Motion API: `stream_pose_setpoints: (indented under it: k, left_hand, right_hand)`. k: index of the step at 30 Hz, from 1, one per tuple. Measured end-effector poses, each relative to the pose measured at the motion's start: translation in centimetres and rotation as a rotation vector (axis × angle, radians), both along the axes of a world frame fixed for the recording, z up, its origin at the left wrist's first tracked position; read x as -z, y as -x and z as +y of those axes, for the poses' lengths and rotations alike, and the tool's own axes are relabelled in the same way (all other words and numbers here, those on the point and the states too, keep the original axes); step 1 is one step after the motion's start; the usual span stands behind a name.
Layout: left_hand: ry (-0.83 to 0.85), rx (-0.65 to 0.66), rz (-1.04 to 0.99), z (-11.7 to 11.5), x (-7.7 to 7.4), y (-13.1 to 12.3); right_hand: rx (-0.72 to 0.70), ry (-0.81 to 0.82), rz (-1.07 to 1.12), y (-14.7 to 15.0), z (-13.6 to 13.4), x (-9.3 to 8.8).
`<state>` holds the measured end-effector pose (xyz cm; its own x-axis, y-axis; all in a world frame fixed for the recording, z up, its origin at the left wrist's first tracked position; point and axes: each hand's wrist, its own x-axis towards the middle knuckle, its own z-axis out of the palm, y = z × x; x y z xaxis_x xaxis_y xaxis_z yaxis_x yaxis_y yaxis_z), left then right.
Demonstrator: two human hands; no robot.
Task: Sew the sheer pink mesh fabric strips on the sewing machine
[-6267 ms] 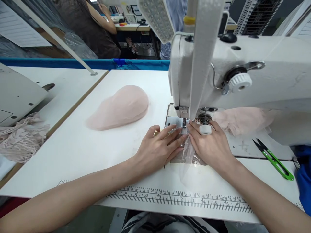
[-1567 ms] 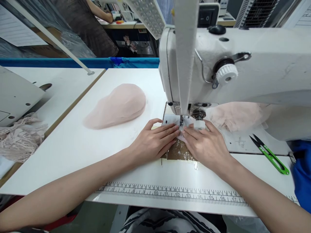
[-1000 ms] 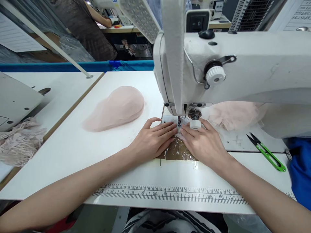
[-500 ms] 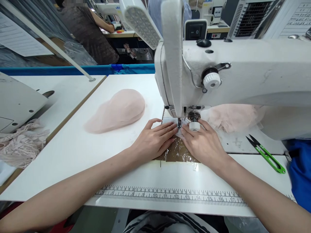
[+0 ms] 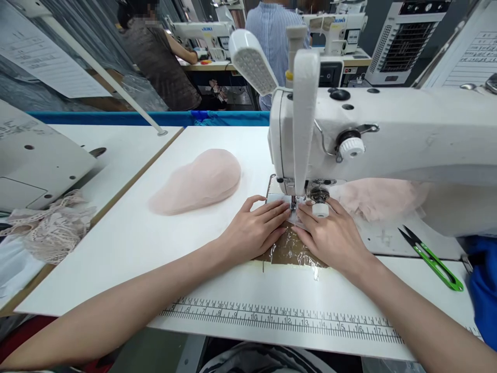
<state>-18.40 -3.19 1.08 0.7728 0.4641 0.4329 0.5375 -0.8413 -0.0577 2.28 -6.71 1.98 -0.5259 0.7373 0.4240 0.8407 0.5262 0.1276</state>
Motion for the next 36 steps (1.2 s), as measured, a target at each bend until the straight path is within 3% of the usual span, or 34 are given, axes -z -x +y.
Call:
stream_pose_setpoints:
  k: [4, 8, 14, 19, 21, 24, 26, 29, 32, 36]
  left_hand:
    - [-0.084, 0.070, -0.024, -0.5, -0.2, -0.2]
    - [-0.037, 0.227, -0.002, -0.6, -0.9, 0.0]
    - [-0.229, -0.096, -0.161, -0.1, -2.6, 1.5]
    - [0.033, 0.106, 0.001, -0.8, -2.3, 0.8]
    - [0.023, -0.006, 0.044, -0.3, -2.3, 1.0]
    - [-0.111, -0.188, -0.065, 0.5, -2.7, 1.5]
    - [-0.081, -0.081, -0.144, 0.6, -2.8, 1.4]
    - [0.130, 0.116, -0.115, -0.1, -2.3, 0.3]
    - [0.237, 0.071, -0.039, -0.5, -1.5, -0.6]
    - [0.246, 0.046, 0.029, -0.2, -1.1, -0.6]
  right_hand:
    - [0.072, 0.027, 0.084, -0.5, 0.5, 0.0]
    - [0.054, -0.013, -0.043, -0.8, 0.4, -0.7]
    - [0.054, -0.035, 0.018, -1.1, -0.2, -2.1]
    - [0.051, 0.035, -0.142, -1.5, 0.0, -1.2]
    - [0.024, 0.085, -0.098, -1.4, -0.1, -1.1]
    - [-0.042, 0.103, -0.011, -0.9, -0.6, -1.2]
    - [-0.079, 0.083, 0.017, -0.5, -0.9, -1.1]
    - [-0.103, 0.077, 0.036, -0.2, -1.2, -1.0]
    - [-0.098, 0.082, 0.028, -0.2, -1.1, -0.9]
    - [-0.065, 0.087, -0.012, -0.4, -0.8, -0.7]
